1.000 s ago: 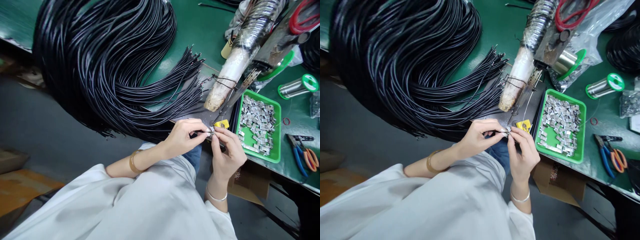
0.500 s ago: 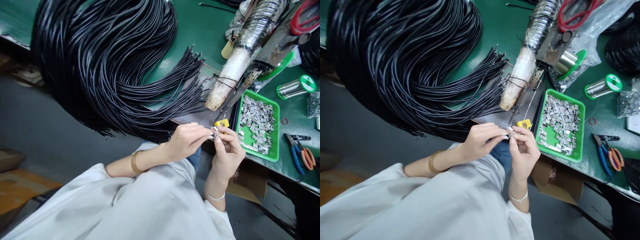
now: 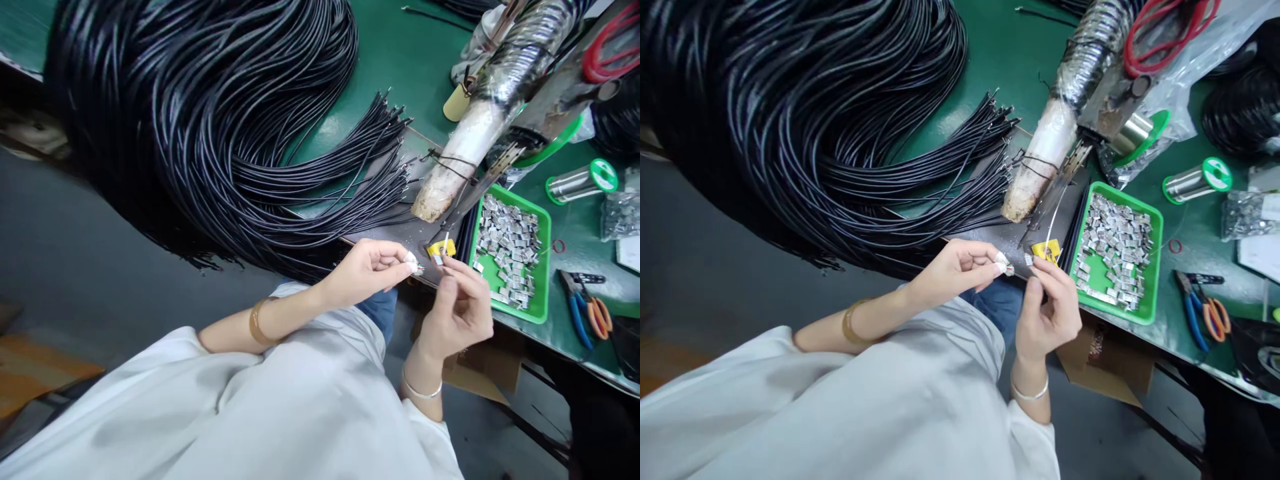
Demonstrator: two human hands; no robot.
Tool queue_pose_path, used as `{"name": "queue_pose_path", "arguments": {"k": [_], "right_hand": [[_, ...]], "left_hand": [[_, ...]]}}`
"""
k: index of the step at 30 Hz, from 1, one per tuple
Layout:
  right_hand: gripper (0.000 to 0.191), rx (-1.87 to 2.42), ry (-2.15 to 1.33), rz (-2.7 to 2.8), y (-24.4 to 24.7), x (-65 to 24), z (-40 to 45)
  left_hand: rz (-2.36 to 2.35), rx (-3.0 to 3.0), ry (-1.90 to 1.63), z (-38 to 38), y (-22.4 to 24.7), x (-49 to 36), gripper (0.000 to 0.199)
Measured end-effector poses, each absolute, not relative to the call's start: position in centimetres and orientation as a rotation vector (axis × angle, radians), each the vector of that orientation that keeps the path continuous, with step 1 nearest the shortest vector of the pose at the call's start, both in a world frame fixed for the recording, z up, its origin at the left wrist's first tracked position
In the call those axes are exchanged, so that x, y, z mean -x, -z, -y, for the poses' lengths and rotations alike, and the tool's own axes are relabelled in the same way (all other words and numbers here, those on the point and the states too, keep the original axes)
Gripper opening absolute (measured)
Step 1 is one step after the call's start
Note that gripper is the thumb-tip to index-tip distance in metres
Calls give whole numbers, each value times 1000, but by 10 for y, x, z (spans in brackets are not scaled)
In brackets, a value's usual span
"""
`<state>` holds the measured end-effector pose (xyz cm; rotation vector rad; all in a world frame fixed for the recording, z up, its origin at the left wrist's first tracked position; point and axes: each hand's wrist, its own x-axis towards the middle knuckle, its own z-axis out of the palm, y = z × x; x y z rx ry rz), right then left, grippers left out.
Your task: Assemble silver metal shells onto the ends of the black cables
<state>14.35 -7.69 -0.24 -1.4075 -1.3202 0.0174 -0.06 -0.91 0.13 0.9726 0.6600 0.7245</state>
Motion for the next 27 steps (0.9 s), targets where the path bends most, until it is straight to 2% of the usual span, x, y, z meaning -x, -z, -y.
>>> {"name": "queue_pose_path", "arguments": {"k": [4, 7, 17, 23, 27], "right_hand": [[17, 1243, 127, 1481, 3, -147, 81], [15, 1292, 190, 1558, 4, -146, 80], [20, 1332, 60, 1458, 5, -148, 75], [13, 1359, -187, 1312, 11, -150, 73], [17, 1377, -48, 1461, 13, -150, 72]], "left_hand": [[-703, -979, -763, 7, -1, -3, 19], [-730, -1026, -769, 6, 0, -4, 16], [-764, -1124, -790, 3, -3, -5, 13], [-741, -1095, -829, -1, -4, -6, 15], [-753, -1080, -862, -2, -3, -9, 16]]}}
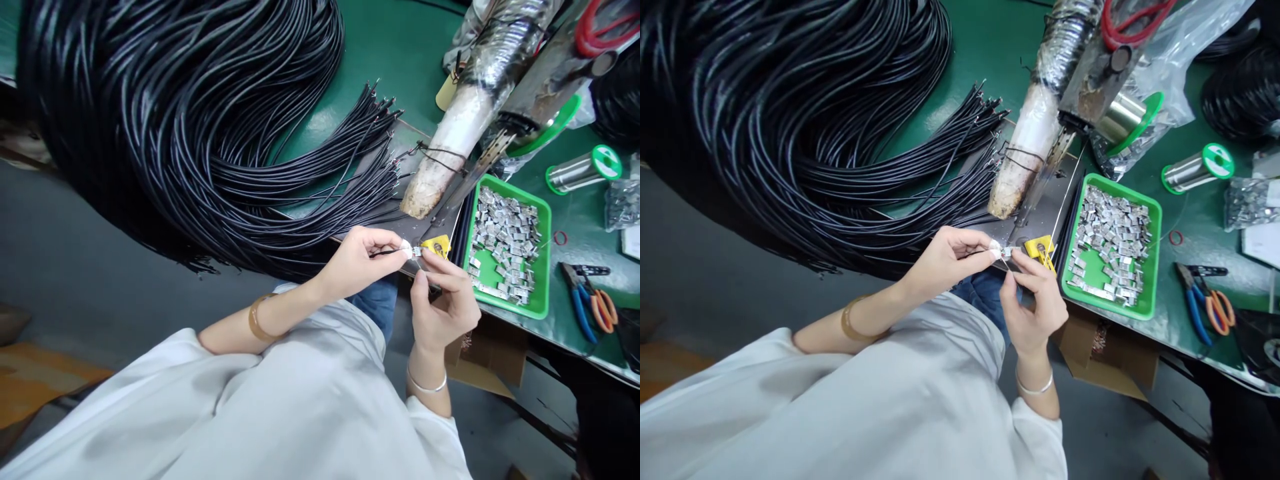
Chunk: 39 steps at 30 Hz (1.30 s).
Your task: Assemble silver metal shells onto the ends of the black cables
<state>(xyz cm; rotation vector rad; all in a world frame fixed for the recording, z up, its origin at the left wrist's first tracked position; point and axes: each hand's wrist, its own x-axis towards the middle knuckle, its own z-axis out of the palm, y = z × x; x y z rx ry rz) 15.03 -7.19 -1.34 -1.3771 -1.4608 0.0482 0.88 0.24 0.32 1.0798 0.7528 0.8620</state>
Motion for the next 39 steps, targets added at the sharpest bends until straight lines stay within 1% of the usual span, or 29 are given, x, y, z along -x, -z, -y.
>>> {"name": "queue_pose_path", "arguments": {"k": [3, 5, 12, 16, 19, 25, 33, 39], "right_hand": [[21, 1348, 117, 1548, 16, -151, 71], [22, 1339, 152, 1571, 18, -151, 70], [18, 1382, -22, 1468, 18, -151, 65], [15, 1433, -17, 1472, 12, -149, 63], [16, 1439, -22, 1463, 7, -147, 62], [14, 1442, -17, 1459, 8, -147, 63], [17, 1423, 81, 1486, 1, -145, 57], [16, 1436, 55, 1505, 6, -148, 65]], "left_hand": [[-778, -1090, -877, -3, -3, -11, 17], [-785, -1089, -886, -4, -3, -12, 16], [-766, -1041, -920, -7, -1, -15, 8], [-769, -1035, -959, -8, -5, -17, 8], [-788, -1058, -967, -8, -8, -15, 8], [-832, -1156, -844, -10, -7, -9, 12], [-875, -1262, -871, -11, -14, -9, 10], [-868, -1330, -781, -11, -11, -6, 7]]}}
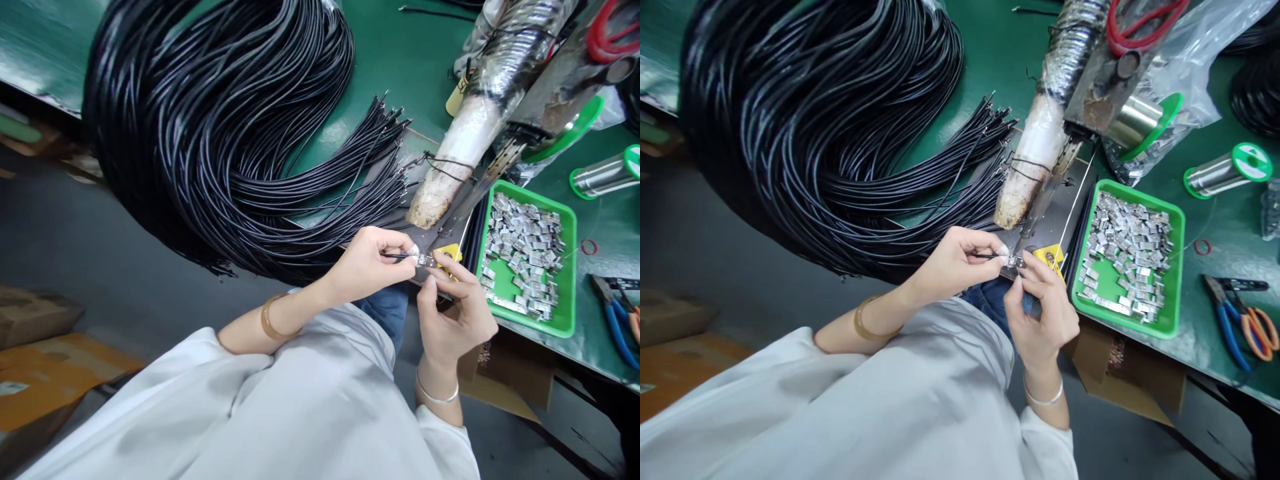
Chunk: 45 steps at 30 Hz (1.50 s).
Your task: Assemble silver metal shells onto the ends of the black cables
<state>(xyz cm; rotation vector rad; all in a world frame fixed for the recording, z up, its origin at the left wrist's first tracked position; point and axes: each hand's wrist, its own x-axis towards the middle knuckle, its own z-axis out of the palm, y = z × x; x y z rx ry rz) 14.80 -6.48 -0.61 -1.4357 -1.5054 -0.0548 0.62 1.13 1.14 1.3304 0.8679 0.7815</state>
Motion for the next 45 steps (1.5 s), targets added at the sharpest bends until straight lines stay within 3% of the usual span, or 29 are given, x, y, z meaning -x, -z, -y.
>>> {"name": "queue_pose_path", "arguments": {"k": [15, 23, 45], "right_hand": [[20, 1473, 170, 1565, 2, -149, 59], [12, 1463, 11, 1484, 2, -147, 62], [16, 1453, 69, 1525, 0, -147, 62]], "left_hand": [[-874, -1286, -861, -4, -9, -11, 9], [-844, -1304, -863, -4, -11, -10, 7], [-841, -1280, -898, -7, -14, -8, 7]]}}
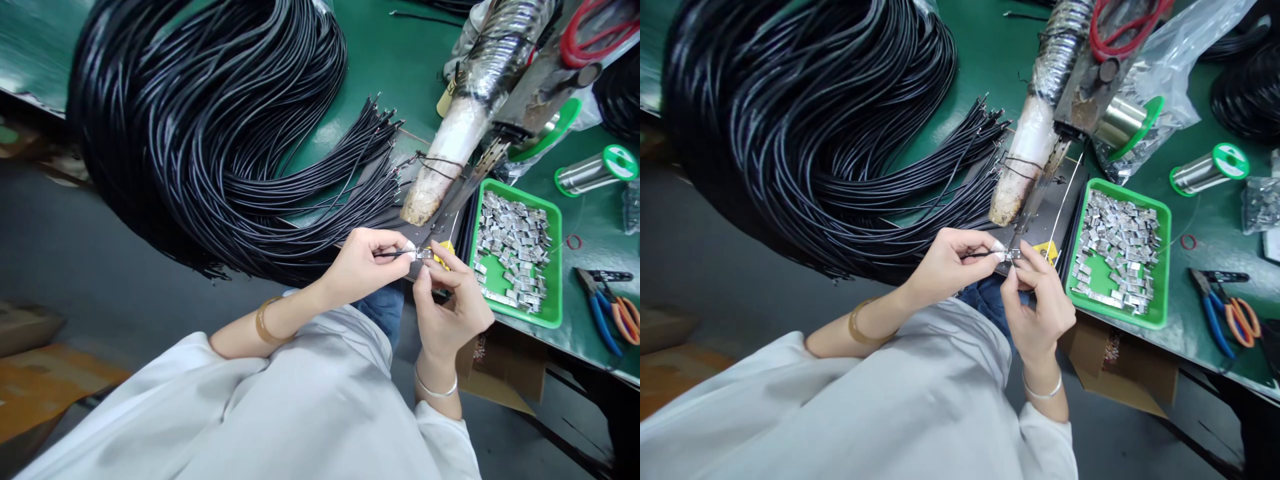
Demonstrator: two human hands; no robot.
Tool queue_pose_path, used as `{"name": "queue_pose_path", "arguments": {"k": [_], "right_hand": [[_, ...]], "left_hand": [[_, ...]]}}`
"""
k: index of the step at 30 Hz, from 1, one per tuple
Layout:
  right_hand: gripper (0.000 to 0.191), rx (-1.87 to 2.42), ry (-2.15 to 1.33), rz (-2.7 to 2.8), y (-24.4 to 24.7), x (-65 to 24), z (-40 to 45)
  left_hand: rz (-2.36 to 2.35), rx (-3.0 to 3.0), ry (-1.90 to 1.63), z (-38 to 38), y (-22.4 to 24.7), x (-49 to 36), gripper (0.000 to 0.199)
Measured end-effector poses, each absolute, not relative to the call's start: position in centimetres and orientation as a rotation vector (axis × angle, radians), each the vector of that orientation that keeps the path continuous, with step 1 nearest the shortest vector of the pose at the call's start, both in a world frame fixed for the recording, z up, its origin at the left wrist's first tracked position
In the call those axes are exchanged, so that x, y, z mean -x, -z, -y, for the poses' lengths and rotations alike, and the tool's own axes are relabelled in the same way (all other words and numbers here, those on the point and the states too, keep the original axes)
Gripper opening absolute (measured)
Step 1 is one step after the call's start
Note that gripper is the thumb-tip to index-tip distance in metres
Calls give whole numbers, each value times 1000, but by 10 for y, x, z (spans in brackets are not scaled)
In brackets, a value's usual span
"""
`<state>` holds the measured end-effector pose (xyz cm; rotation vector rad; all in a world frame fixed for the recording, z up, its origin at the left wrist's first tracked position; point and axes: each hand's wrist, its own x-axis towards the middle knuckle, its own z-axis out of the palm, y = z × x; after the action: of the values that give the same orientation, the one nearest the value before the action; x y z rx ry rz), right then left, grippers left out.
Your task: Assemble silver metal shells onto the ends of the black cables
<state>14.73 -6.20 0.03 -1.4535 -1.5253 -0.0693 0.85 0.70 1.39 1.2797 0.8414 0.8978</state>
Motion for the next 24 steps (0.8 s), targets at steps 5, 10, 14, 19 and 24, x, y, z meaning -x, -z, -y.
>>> {"name": "queue_pose_path", "arguments": {"k": [5, 10, 14, 19, 24], "right_hand": [[21, 1463, 92, 1632, -1, -150, 66], [22, 1480, 137, 1656, 2, -152, 69], [22, 1485, 148, 1648, 5, -152, 69], [23, 1482, 170, 1640, 5, -153, 67], [23, 1473, 163, 1634, 6, -154, 64]], "left_hand": [[-855, -1292, -809, -6, -12, -5, 8], [-880, -1331, -788, -5, -12, -4, 7], [-876, -1370, -811, -6, -12, -5, 6], [-858, -1377, -837, -4, -11, -6, 8], [-857, -1390, -858, -3, -5, -6, 15]]}}
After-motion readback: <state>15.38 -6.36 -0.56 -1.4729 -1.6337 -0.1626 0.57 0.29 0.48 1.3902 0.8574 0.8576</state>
